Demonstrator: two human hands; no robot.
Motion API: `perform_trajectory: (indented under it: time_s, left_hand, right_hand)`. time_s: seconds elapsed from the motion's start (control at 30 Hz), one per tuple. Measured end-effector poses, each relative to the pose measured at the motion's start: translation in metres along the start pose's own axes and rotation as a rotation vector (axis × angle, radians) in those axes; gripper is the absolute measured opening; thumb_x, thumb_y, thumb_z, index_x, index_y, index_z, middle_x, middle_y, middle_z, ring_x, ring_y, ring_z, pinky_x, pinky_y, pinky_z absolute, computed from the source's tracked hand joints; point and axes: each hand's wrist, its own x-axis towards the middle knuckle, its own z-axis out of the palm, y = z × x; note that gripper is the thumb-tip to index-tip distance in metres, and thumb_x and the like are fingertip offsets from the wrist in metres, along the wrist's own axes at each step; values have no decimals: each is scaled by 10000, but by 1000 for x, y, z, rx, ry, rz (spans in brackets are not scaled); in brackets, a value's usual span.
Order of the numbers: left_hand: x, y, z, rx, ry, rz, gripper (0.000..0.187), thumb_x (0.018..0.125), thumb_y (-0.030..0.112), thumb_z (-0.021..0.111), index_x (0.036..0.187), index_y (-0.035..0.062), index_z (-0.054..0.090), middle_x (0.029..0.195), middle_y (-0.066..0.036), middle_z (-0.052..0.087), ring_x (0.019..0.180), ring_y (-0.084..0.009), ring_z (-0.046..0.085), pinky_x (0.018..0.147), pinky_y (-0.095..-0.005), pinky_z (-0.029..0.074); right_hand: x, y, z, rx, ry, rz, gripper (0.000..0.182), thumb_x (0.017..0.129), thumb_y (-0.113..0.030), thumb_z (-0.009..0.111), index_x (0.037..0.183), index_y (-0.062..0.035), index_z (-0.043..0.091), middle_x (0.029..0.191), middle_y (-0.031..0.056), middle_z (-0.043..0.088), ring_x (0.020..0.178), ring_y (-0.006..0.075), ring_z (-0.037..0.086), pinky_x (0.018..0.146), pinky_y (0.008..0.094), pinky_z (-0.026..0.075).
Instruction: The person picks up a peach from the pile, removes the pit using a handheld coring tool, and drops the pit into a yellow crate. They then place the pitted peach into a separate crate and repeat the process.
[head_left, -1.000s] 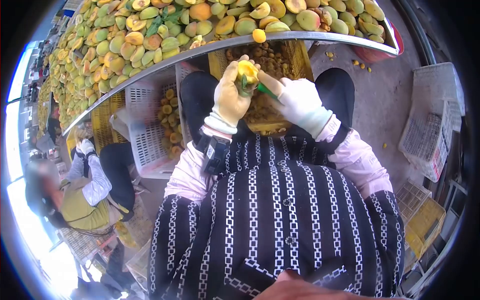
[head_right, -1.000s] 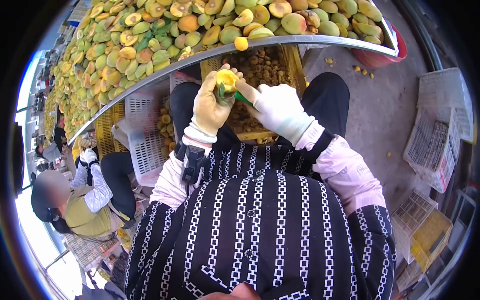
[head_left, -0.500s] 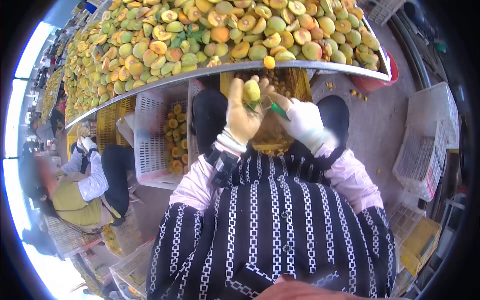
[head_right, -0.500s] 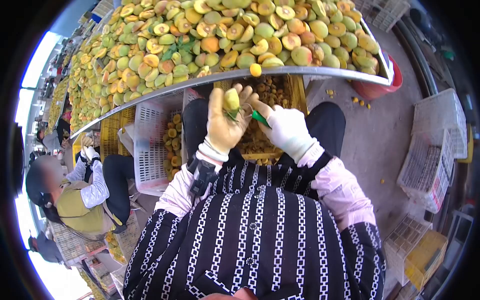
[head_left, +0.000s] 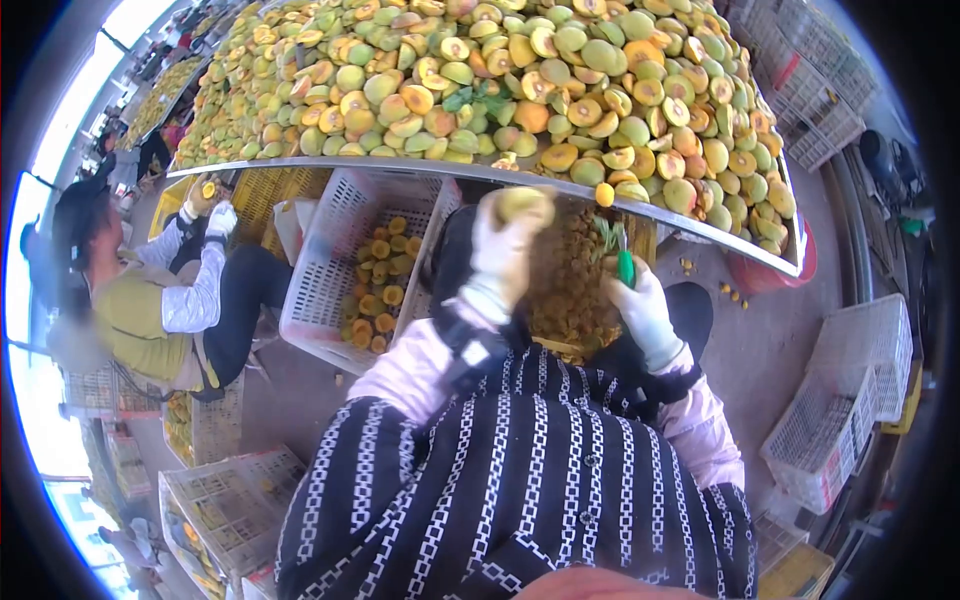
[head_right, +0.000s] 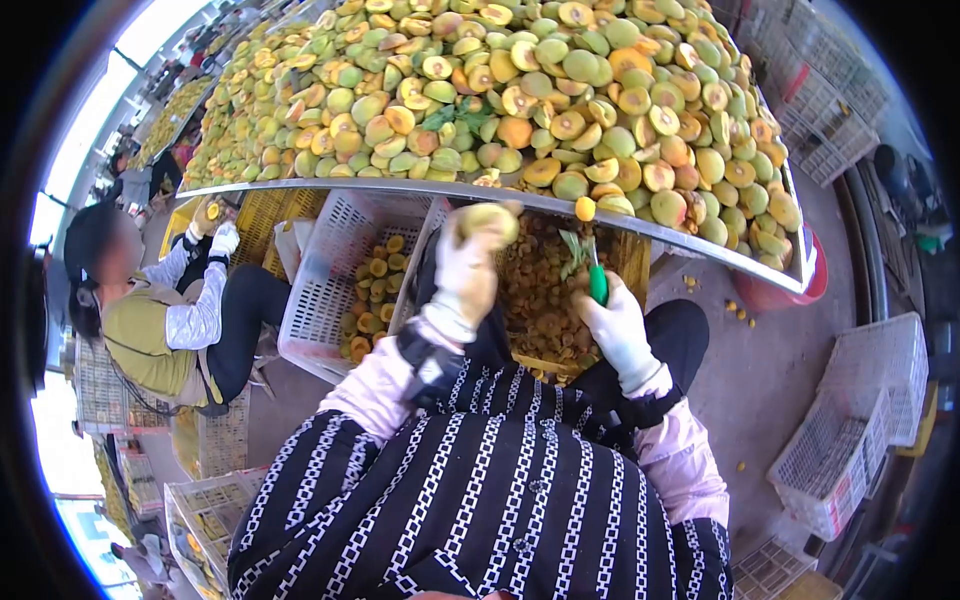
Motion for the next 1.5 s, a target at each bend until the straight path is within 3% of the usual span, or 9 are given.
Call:
perform_trajectory:
  time_s: [0.07, 0.17, 0.67, 0.77, 0.87, 1.0, 1.07, 1.13, 1.5]
  left_hand:
    - [13, 32, -47, 427, 136, 89, 336, 777, 88, 738, 1051, 31, 553, 986, -65, 627, 870, -144, 594, 799, -266, 492]
    - [30, 53, -156, 1491, 297, 464, 761, 668, 242, 795, 1300, -3, 447, 1351, -246, 419, 1277, -362, 397, 1070, -429, 334]
    - [258, 48, -125, 2121, -40, 435, 552, 755, 207, 655, 1287, 203, 511, 1158, -123, 532, 1054, -327, 543, 916, -476, 419]
    - [243, 65, -134, 1954, -14, 506, 487, 701, 303, 720, 1159, 186, 603, 1073, -143, 565, 1035, -331, 558, 901, -453, 443]
    - [228, 75, -142, 1536, 88, 640, 410, 728, 284, 743, 1058, 79, 611, 1040, -159, 599, 928, -315, 607, 827, -420, 499]
    - [159, 79, -96, 133, -84, 55, 309, 865, 69, 585, 1164, 45, 511, 1047, -115, 615, 928, -243, 644, 798, -323, 549]
    - [123, 75, -77, -234, -166, -258, 317, 916, 176, 545, 1208, 53, 518, 1147, -177, 611, 905, -275, 665, 753, -327, 577]
    - [87, 75, -42, -436, -337, -398, 419, 939, 270, 535, 1281, 30, 494, 1170, -218, 607, 925, -269, 663, 734, -305, 588]
    - [-15, 17, 35, -281, -332, -503, 631, 957, 530, 361, 1225, -15, 531, 1089, -204, 640, 847, -275, 654, 752, -341, 532]
  right_hand:
    - [2, 21, -17, -715, 142, -209, 492, 820, -253, 643, 1233, -34, 487, 880, 264, 628, 803, 411, 639, 716, 430, 495]
    - [0, 35, -27, -688, 138, -277, 499, 831, -249, 638, 1255, -43, 476, 844, 253, 637, 800, 414, 641, 706, 425, 499]
    - [7, 44, -22, -1124, 62, -280, 516, 873, -189, 600, 1346, -66, 434, 767, 163, 641, 604, 286, 643, 566, 372, 506]
    - [6, 12, -29, 90, -272, 328, 497, 885, -151, 560, 1340, -11, 415, 723, 55, 609, 524, 115, 570, 513, 270, 475]
    - [20, 58, -35, -1227, 28, -478, 450, 890, -177, 594, 1320, -95, 487, 701, 67, 612, 548, 159, 595, 528, 299, 483]
    - [17, -17, -5, -342, -236, 88, 454, 865, -120, 635, 1305, -127, 520, 847, 144, 661, 687, 298, 648, 628, 366, 523]
    - [22, 0, 5, -628, -4, -705, 472, 853, -69, 638, 1307, -112, 516, 975, 127, 679, 821, 294, 672, 709, 341, 535]
    - [16, -12, 11, -497, 30, -754, 456, 838, -49, 650, 1280, -101, 551, 1021, 129, 675, 887, 296, 669, 748, 328, 532]
    - [-52, -51, 6, -869, 235, -888, 473, 812, -129, 670, 1274, -175, 581, 627, 42, 487, 490, 222, 513, 446, 349, 419]
